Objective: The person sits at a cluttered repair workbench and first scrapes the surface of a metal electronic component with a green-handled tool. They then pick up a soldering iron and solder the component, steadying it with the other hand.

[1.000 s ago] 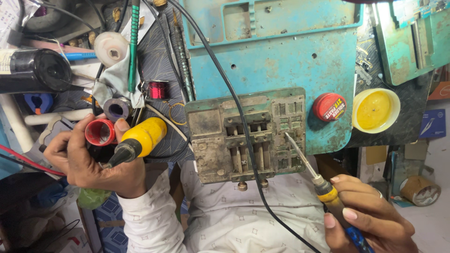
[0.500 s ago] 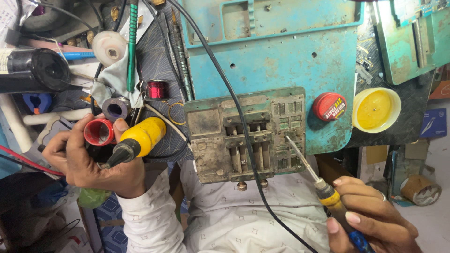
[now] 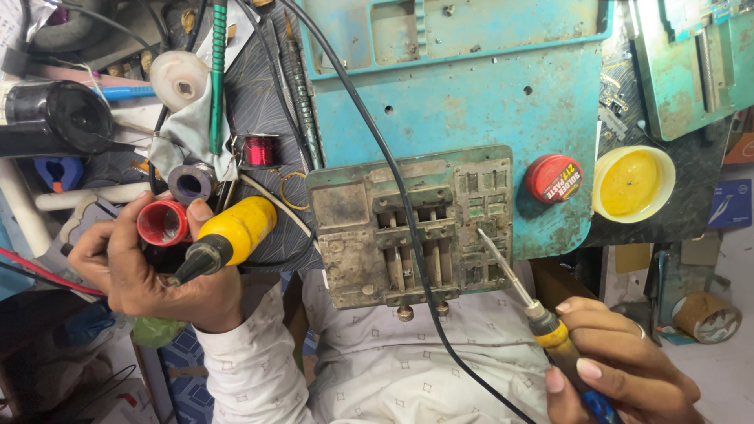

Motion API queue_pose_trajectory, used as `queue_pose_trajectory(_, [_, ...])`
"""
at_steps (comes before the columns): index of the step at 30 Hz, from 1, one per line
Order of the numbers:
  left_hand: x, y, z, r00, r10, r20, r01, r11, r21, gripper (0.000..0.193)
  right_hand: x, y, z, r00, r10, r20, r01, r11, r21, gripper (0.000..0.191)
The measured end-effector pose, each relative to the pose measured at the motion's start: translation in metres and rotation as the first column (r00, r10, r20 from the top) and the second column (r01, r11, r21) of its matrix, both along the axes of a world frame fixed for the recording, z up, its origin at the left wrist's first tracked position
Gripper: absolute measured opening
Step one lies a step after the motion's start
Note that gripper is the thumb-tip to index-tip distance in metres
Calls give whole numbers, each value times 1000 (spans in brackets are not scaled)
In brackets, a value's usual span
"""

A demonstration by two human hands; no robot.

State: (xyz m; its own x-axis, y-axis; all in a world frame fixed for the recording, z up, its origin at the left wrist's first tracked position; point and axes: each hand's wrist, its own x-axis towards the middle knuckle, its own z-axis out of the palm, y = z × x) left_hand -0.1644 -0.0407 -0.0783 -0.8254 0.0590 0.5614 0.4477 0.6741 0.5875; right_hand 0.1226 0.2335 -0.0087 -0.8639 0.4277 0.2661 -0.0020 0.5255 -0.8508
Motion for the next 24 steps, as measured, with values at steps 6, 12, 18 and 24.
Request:
queue_pose_trajectory(6, [0, -2, -2, 1000, -7, -6, 7, 1000, -14, 36, 0, 1, 4, 999, -2, 47, 1, 1000, 29, 45])
queue_pose_trajectory(12, [0, -3, -3, 1000, 2, 0, -2, 1000, -13, 36, -1, 2, 1, 1000, -10, -11, 10, 1000, 1, 44])
queue_pose_trajectory(18, [-1, -2, -4, 1000, 9, -13, -9, 1000, -14, 36, 0, 3, 2, 999, -5, 53, 3, 999, 35, 42])
queue_pose_trajectory(24, [-1, -3, -5, 1000, 4, -18, -5, 1000, -28, 36, -2, -1, -2, 996, -60, -67, 60, 998, -9, 41])
